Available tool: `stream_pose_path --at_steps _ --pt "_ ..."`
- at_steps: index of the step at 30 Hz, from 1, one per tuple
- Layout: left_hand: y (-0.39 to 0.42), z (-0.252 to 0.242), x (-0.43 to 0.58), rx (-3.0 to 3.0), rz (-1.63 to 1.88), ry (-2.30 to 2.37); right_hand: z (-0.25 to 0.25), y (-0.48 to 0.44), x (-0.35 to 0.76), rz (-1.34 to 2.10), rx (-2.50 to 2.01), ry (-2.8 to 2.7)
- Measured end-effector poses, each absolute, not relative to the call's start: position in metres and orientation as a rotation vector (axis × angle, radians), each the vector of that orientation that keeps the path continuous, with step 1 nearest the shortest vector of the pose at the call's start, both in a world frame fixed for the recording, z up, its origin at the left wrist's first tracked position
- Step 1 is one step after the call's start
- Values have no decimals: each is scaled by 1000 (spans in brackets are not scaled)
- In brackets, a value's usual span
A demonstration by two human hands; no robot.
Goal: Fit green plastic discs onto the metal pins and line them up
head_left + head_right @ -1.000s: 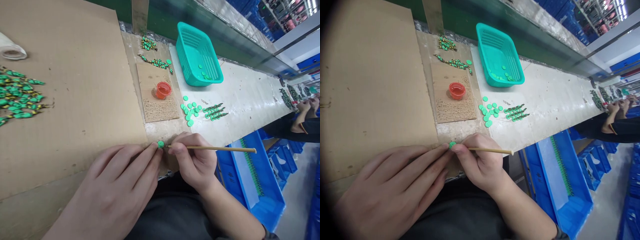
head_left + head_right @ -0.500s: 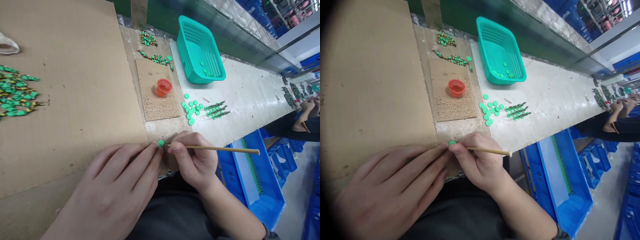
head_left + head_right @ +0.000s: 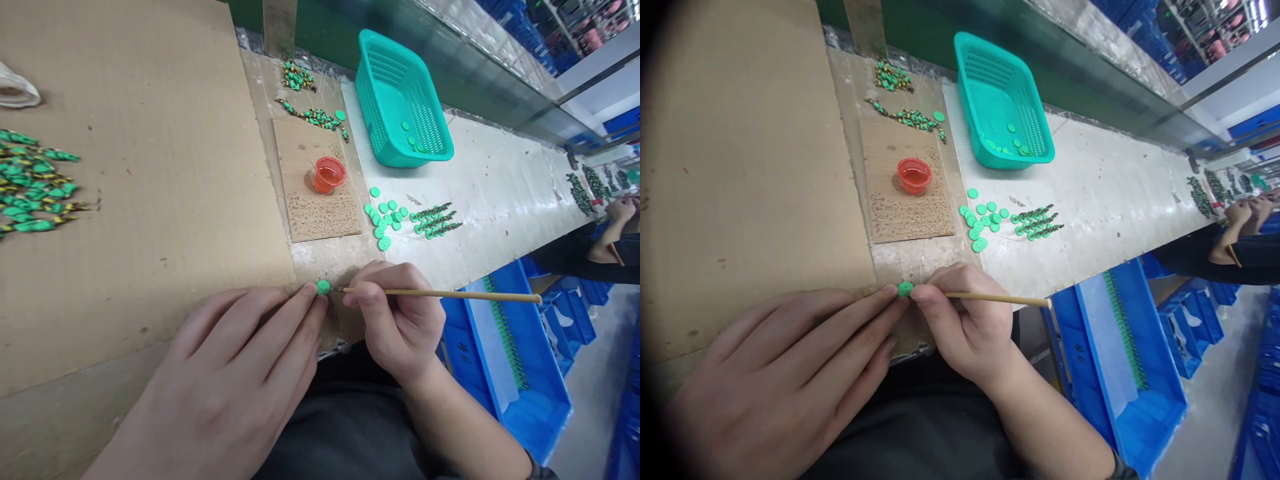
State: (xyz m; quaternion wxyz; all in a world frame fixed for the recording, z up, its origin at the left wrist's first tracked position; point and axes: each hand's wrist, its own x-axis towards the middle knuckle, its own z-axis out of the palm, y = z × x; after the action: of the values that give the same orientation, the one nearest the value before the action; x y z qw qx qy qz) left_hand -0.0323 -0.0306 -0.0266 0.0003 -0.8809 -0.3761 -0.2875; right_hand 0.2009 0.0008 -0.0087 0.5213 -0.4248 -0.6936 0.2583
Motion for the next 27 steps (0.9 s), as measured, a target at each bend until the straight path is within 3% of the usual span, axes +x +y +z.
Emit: stream_pose_path --at_steps 27 --pt "-25 -17 -29 -2774 -926 -1158 37 15 209 548 -1148 -2074"
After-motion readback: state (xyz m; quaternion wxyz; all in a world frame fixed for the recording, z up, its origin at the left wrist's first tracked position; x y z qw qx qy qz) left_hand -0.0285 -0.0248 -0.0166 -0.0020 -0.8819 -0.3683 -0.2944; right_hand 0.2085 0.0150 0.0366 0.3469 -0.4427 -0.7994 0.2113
